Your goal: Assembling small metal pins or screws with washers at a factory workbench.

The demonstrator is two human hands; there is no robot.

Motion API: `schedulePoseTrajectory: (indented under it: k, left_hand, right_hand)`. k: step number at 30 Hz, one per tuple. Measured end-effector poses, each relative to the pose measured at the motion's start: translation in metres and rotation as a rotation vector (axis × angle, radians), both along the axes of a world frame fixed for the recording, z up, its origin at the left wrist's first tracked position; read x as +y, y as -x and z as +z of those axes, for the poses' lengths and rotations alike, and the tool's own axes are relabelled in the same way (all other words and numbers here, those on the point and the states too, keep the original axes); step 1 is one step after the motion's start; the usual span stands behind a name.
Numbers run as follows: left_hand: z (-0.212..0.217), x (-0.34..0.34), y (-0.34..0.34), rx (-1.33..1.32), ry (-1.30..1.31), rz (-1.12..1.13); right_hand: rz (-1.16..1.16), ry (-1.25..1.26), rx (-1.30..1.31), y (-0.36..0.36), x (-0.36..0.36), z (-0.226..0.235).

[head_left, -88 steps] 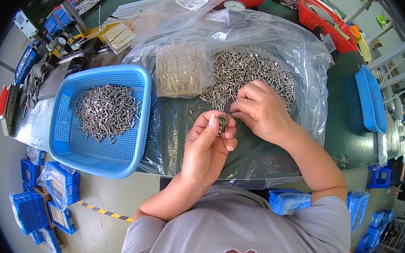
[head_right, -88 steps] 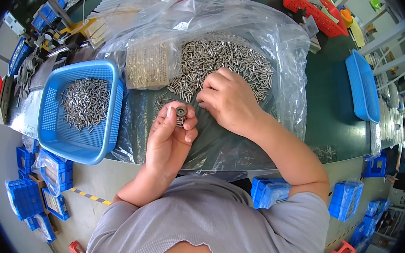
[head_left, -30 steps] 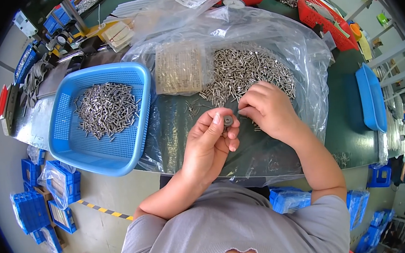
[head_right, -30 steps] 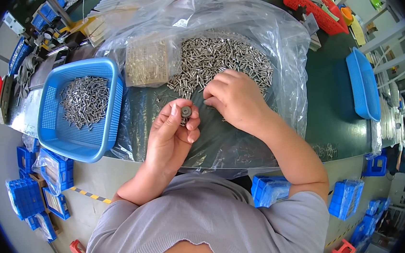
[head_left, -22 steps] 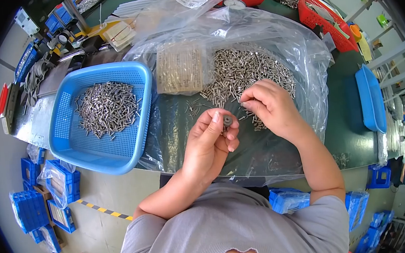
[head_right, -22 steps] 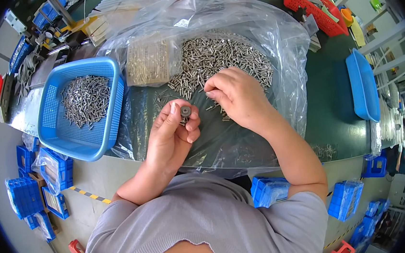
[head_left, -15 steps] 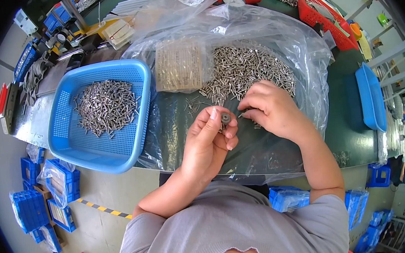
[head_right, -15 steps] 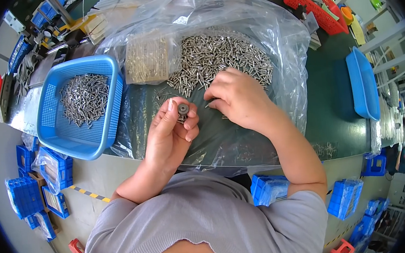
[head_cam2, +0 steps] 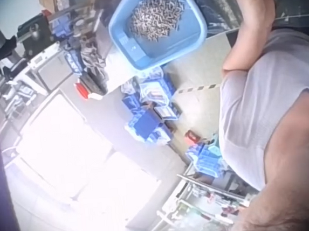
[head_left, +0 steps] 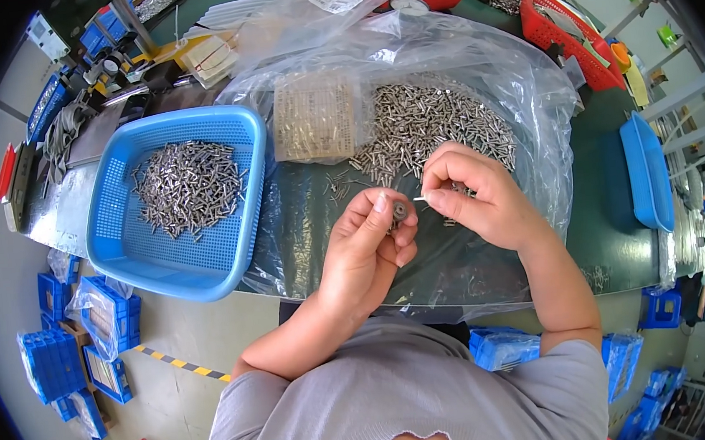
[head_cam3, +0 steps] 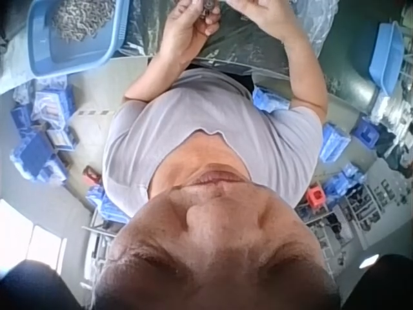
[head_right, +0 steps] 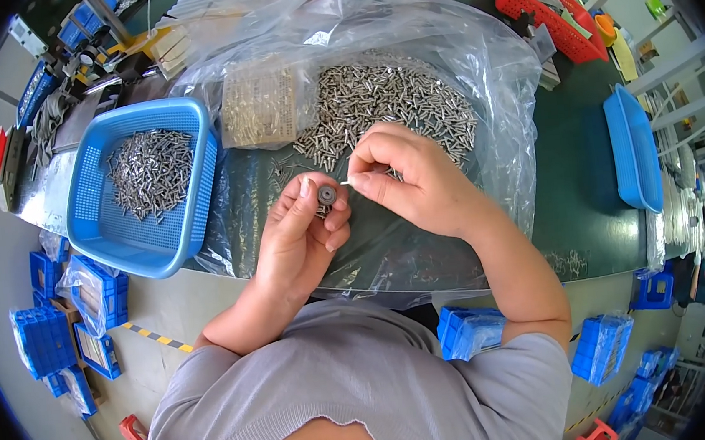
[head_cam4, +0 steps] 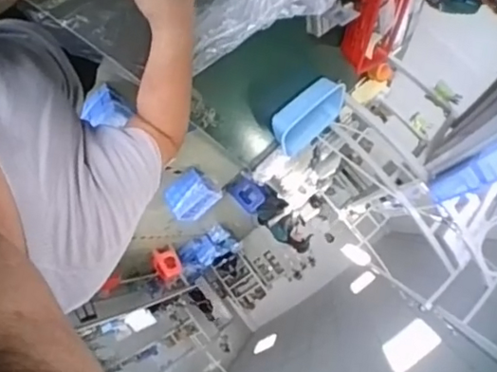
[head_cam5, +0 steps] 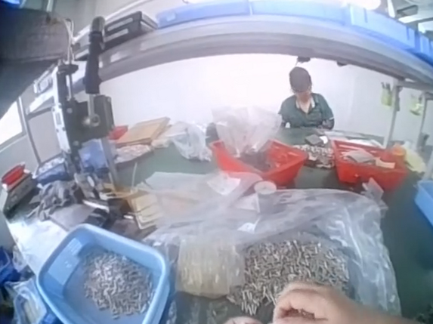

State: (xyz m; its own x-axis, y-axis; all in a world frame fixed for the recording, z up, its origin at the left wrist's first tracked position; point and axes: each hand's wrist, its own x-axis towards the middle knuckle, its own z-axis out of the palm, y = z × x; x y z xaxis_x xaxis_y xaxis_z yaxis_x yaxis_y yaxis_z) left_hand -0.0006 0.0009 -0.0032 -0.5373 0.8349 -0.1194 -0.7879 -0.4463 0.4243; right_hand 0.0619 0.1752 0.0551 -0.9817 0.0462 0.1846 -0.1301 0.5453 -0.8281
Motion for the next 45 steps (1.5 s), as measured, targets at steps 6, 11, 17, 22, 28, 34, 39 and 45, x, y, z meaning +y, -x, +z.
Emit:
schedulePoseTrajectory:
  k: [6,11,17,22,28,34,39,45]
  left_hand:
    - [0.004,0.001,-0.002,-0.013,0.047,-0.016]
    - [0.004,0.001,-0.002,-0.007,0.081,-0.017]
    - [0.000,-0.001,-0.001,-0.007,0.052,-0.041]
    - [0.001,-0.001,-0.001,-0.009,0.065,-0.034]
    - [0.000,-0.001,-0.001,0.003,0.072,-0.027]
    - [0.003,0.001,-0.001,0.008,0.098,-0.023]
    - [0.002,-0.002,0.002,0.000,0.086,-0.085]
    - [0.004,-0.002,0.000,0.017,0.094,-0.089]
  right_hand:
    - [0.058,0.087,0.002,-0.001,-0.007,-0.001]
    - [0.083,0.049,-0.008,-0.001,-0.007,0.001]
    - [0.055,0.122,0.011,0.001,-0.011,0.001]
    - [0.098,0.171,-0.067,-0.001,-0.008,-0.002]
    - [0.075,0.168,-0.086,-0.002,-0.010,0.000]
    - [0.034,0.210,-0.150,-0.001,-0.016,0.000]
    - [0.039,0.256,-0.123,0.001,-0.013,-0.004]
    - [0.137,0.045,0.068,0.003,-0.010,-0.004]
